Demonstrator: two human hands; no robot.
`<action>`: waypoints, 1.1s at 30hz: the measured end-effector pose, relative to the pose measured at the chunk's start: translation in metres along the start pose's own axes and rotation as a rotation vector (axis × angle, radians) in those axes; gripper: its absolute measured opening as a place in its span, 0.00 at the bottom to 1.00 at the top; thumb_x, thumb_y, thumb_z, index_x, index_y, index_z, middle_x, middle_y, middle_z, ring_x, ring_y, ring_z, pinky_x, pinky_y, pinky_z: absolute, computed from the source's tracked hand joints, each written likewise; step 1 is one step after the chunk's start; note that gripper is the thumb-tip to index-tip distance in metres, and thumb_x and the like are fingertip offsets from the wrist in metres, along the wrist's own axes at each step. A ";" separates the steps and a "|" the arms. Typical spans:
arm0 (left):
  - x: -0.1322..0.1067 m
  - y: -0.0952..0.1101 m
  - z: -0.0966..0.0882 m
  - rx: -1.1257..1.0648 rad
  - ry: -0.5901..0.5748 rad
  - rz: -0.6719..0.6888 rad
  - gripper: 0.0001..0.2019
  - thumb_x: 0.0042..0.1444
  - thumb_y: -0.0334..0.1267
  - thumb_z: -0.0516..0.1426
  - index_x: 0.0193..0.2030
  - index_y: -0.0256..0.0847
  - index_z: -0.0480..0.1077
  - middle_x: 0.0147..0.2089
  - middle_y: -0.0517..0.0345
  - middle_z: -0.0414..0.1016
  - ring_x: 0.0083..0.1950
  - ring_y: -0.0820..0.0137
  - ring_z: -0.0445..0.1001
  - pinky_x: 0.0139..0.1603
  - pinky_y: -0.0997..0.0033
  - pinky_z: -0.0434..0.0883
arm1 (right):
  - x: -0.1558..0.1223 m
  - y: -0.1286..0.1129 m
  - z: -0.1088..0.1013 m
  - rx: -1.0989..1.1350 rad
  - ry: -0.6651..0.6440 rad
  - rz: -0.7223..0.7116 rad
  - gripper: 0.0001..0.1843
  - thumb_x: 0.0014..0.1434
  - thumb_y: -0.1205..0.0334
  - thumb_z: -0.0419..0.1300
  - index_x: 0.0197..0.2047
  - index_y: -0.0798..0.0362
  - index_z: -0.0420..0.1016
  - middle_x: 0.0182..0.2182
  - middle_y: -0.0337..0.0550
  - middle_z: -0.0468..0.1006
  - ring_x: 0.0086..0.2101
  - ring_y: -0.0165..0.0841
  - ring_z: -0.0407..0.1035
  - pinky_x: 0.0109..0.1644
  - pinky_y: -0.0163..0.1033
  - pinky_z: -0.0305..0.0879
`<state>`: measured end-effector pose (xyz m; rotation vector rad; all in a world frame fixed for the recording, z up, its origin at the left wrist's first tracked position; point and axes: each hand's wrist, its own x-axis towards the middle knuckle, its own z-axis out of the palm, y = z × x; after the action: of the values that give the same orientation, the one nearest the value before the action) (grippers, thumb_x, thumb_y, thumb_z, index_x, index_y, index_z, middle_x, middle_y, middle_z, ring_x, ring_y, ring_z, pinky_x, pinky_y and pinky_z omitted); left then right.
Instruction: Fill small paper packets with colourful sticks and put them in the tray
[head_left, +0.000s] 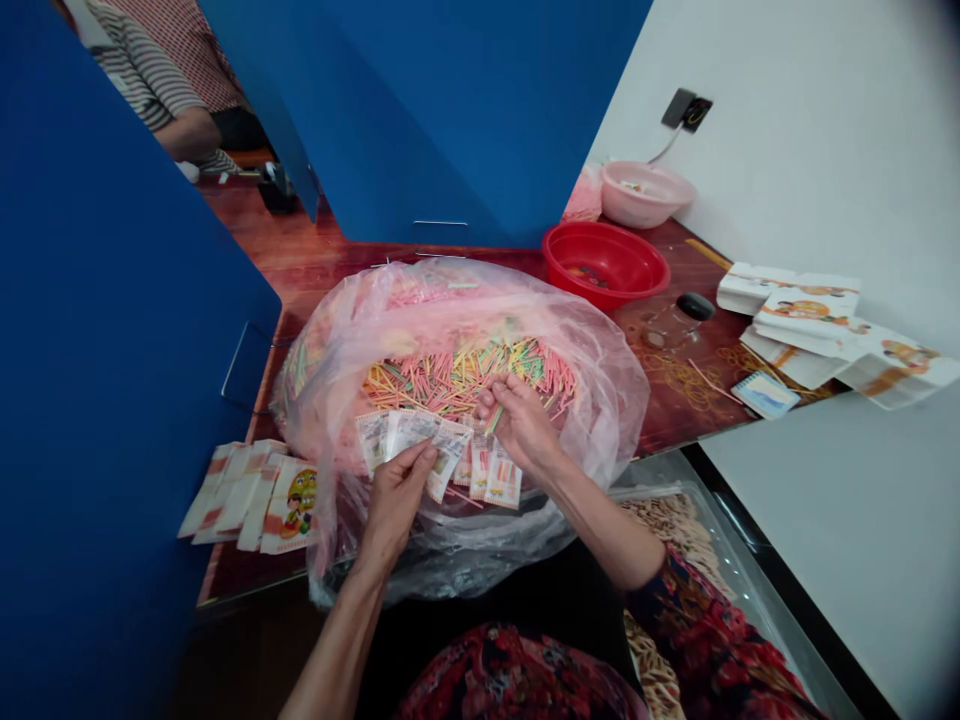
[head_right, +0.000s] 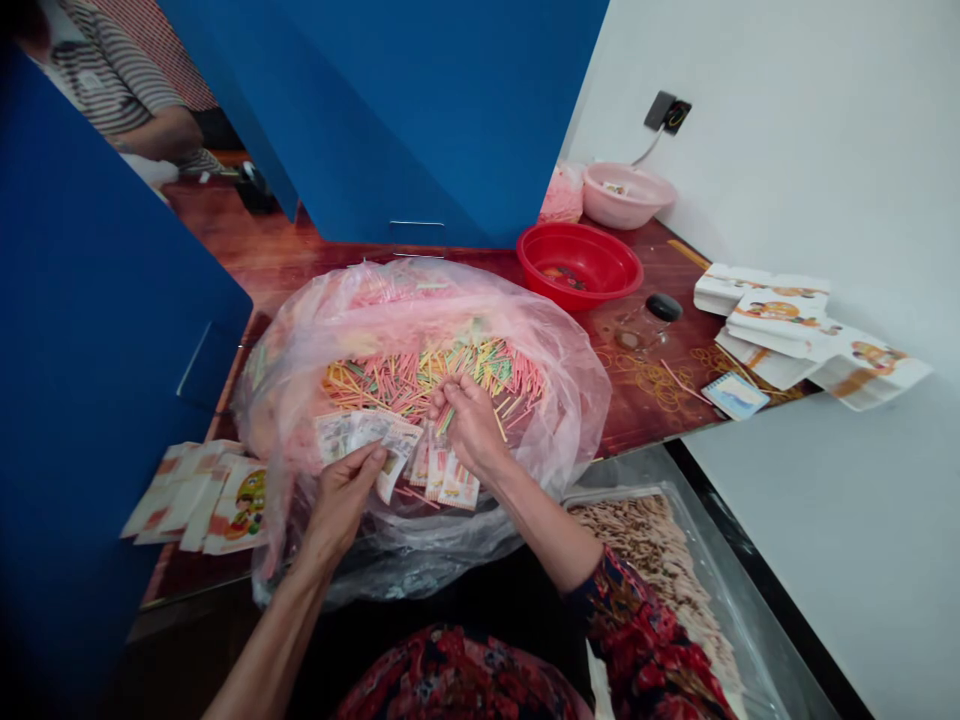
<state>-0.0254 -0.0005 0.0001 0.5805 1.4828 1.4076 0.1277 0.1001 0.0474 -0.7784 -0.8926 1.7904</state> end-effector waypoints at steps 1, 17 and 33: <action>-0.001 0.000 0.001 0.006 -0.010 -0.005 0.19 0.42 0.47 0.72 0.42 0.43 0.84 0.40 0.56 0.86 0.42 0.64 0.79 0.49 0.65 0.75 | 0.000 -0.001 0.003 0.000 0.021 -0.050 0.10 0.58 0.57 0.62 0.37 0.49 0.64 0.28 0.34 0.64 0.27 0.29 0.63 0.35 0.37 0.65; -0.005 -0.005 0.007 -0.029 -0.097 -0.024 0.27 0.46 0.54 0.70 0.50 0.40 0.82 0.45 0.53 0.86 0.46 0.60 0.81 0.61 0.53 0.72 | -0.015 0.016 0.031 -0.239 0.014 -0.302 0.07 0.71 0.56 0.54 0.41 0.48 0.68 0.32 0.35 0.75 0.36 0.32 0.74 0.51 0.41 0.67; -0.002 0.007 0.012 -0.376 -0.057 0.015 0.20 0.44 0.47 0.73 0.44 0.43 0.81 0.44 0.57 0.84 0.43 0.71 0.79 0.47 0.72 0.73 | -0.028 0.015 0.025 -0.595 -0.125 -0.318 0.12 0.64 0.55 0.61 0.49 0.49 0.70 0.46 0.44 0.75 0.49 0.36 0.70 0.54 0.42 0.66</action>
<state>-0.0154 0.0049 0.0091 0.3917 1.1314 1.6174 0.1105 0.0638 0.0514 -0.8350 -1.5751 1.3084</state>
